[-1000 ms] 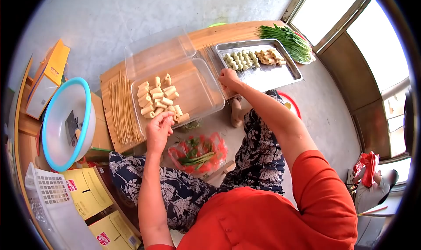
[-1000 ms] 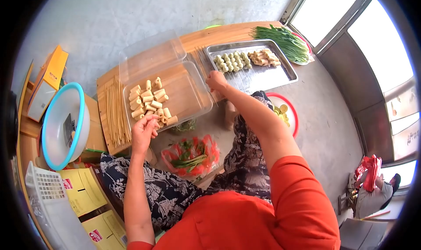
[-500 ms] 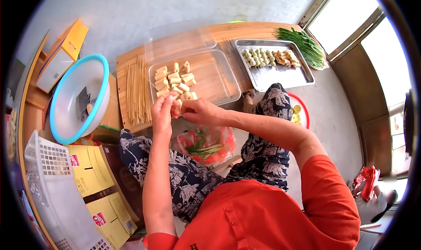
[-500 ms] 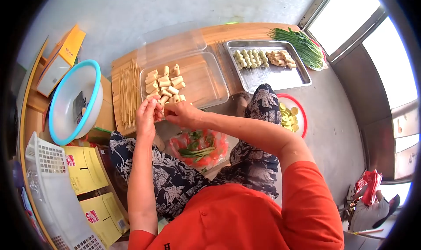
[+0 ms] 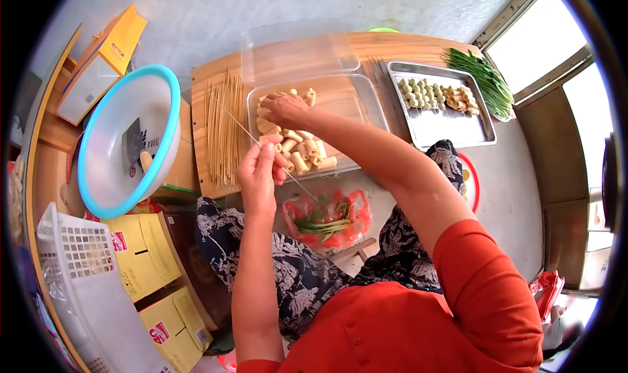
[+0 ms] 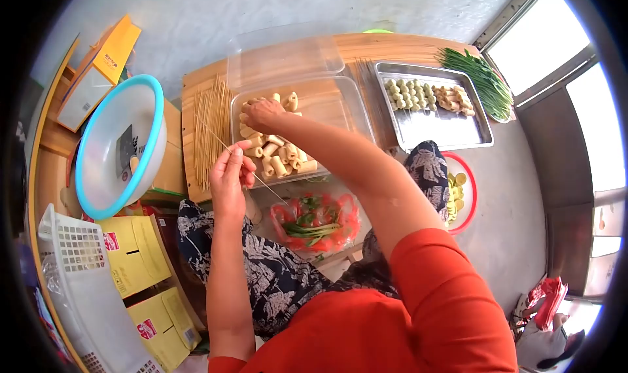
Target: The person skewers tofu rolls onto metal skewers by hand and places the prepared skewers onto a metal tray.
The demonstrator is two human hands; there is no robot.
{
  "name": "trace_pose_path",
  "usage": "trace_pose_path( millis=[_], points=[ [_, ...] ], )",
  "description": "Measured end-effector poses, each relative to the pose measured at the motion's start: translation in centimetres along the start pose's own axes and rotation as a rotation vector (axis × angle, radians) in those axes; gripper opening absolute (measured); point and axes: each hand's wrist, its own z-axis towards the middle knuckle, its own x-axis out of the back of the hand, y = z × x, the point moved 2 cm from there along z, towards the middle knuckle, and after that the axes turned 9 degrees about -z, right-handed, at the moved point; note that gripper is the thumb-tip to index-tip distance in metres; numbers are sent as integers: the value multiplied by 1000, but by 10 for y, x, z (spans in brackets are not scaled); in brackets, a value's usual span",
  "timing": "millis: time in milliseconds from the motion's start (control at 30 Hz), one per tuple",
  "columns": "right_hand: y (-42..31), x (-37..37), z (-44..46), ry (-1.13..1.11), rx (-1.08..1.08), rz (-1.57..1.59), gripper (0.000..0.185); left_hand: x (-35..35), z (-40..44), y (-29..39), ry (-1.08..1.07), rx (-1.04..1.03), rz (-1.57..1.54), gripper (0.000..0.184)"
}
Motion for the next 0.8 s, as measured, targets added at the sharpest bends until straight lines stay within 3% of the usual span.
trace_pose_path(
  millis=[200, 367, 500, 700, 800],
  points=[
    [7, -21, 25, -94, 68, -247, 36, -12, 3, 2, -35, 19, 20, 25],
    [20, -8, 9, -154, 9, -166, 35, -20, 4, 0, -55, 33, 43, 25],
    [47, 18, -31, -425, -87, -198, 34, -22, 3, -2, -83, 22, 47, 25],
    [117, 25, -89, -183, -271, 584, 19, -22, 3, -7, -104, 36, 95, 26],
    [120, 47, -115, -120, -408, 741, 22, -25, 3, -11, -128, 52, 112, 27]
  ],
)
